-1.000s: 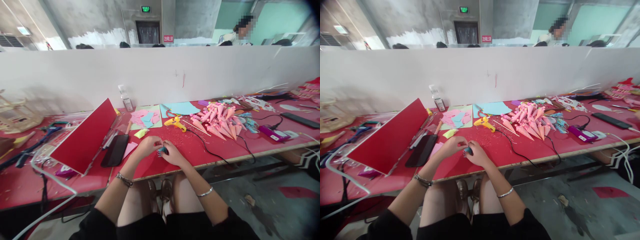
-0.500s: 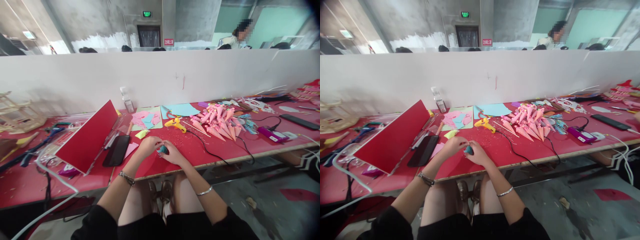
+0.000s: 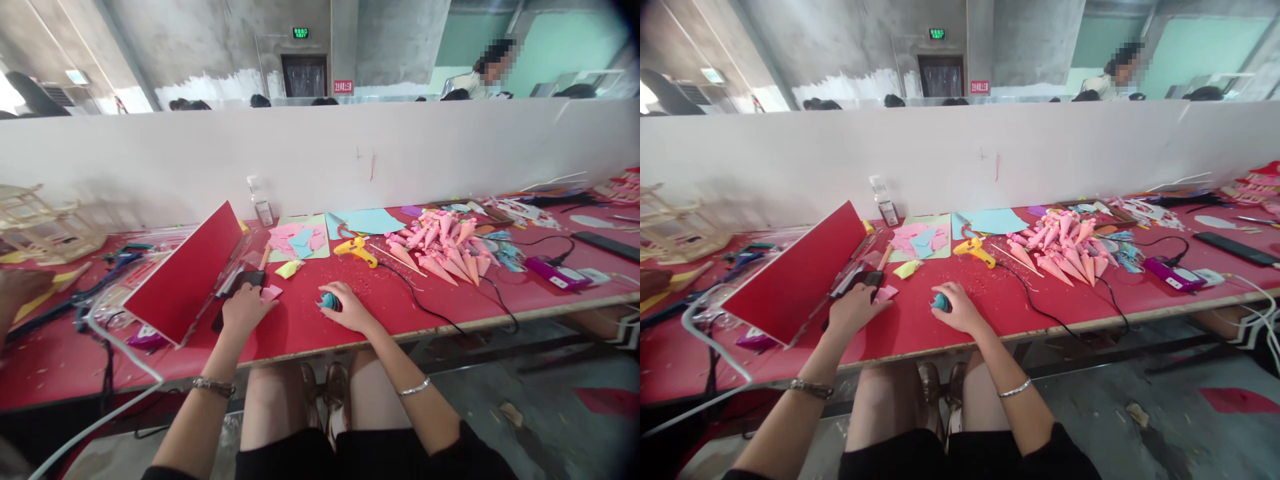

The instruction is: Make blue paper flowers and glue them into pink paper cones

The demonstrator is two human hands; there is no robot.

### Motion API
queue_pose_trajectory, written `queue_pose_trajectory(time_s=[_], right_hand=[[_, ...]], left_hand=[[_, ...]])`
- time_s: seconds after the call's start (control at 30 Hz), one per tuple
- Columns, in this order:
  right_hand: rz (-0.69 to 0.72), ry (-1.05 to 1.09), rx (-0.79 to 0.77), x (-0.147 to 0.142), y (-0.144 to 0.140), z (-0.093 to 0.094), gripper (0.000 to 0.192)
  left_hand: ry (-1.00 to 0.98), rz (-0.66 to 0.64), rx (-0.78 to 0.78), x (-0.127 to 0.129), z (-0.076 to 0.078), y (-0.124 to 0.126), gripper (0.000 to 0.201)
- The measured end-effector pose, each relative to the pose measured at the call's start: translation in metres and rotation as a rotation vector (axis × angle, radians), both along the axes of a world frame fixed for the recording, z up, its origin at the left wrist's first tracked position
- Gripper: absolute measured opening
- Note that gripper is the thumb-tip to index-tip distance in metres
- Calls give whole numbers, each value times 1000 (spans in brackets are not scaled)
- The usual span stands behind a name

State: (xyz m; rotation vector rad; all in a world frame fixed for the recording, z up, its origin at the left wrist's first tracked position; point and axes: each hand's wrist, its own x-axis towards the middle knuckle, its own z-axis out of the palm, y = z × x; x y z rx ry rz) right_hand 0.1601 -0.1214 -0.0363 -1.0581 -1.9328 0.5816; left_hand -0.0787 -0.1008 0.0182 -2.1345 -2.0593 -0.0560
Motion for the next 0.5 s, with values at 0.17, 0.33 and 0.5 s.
queue_pose_trajectory(time_s=[0.17,0.33,0.5], right_hand=[[33,-10,14,1,-4,5,47],[15,-12,20,1,-5,5,42],[6,-8,25,0,-5,4,36]], left_hand=[[38,-26,-96,-4,-3,-1,49],[-1,8,-181,2,6,2,42],[12,43,-194,8,9,3,36]])
